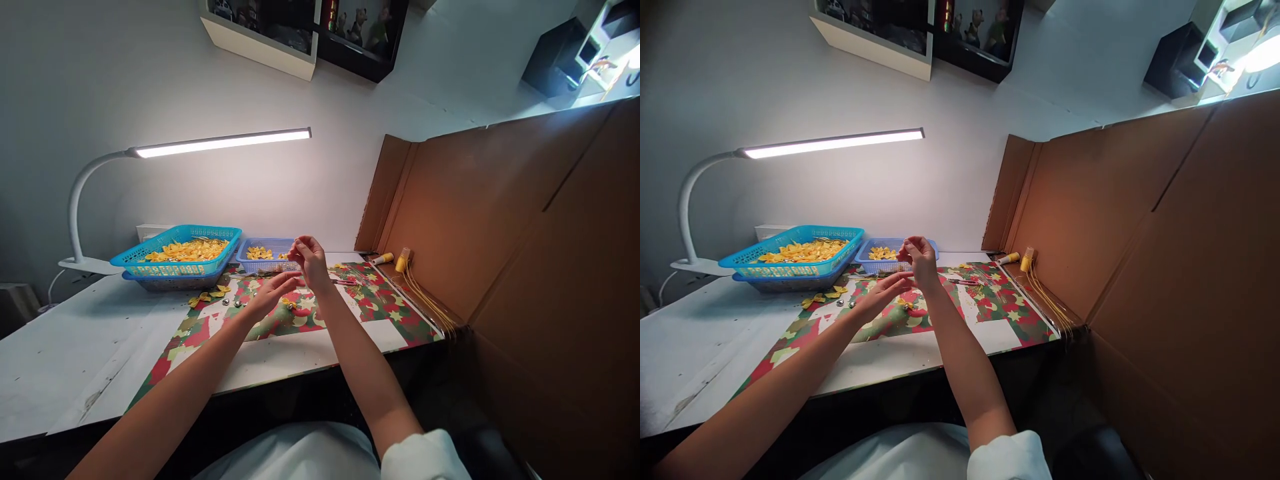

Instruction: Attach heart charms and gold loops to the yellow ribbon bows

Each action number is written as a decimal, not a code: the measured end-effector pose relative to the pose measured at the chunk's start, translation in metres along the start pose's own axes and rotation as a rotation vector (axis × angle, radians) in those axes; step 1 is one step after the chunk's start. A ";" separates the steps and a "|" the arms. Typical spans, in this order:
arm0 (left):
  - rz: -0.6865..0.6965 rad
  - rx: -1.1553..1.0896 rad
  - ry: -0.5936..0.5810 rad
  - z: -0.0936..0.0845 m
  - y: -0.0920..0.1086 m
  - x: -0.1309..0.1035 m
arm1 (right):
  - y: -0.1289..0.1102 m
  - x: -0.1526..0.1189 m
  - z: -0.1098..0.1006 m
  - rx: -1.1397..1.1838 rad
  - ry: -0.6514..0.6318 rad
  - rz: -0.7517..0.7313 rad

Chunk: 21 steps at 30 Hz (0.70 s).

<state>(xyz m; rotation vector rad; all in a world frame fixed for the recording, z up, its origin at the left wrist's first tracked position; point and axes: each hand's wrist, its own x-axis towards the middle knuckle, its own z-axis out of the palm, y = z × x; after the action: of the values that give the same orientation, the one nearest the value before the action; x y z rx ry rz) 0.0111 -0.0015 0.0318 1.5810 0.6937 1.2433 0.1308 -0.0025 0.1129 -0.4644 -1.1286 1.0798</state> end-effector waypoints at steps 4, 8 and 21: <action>-0.039 -0.157 0.003 -0.006 -0.007 0.003 | 0.005 0.007 -0.008 -0.040 0.037 0.007; -0.020 -0.278 0.121 -0.021 -0.009 0.007 | 0.024 0.002 -0.023 -0.114 0.051 0.055; -0.124 -0.015 0.177 -0.029 -0.028 0.004 | 0.059 -0.039 -0.033 -0.238 -0.075 0.096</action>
<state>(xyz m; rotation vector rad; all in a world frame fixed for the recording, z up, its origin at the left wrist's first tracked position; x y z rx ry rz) -0.0117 0.0223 0.0075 1.4050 0.8793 1.3033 0.1320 -0.0029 0.0352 -0.6758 -1.3195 1.0572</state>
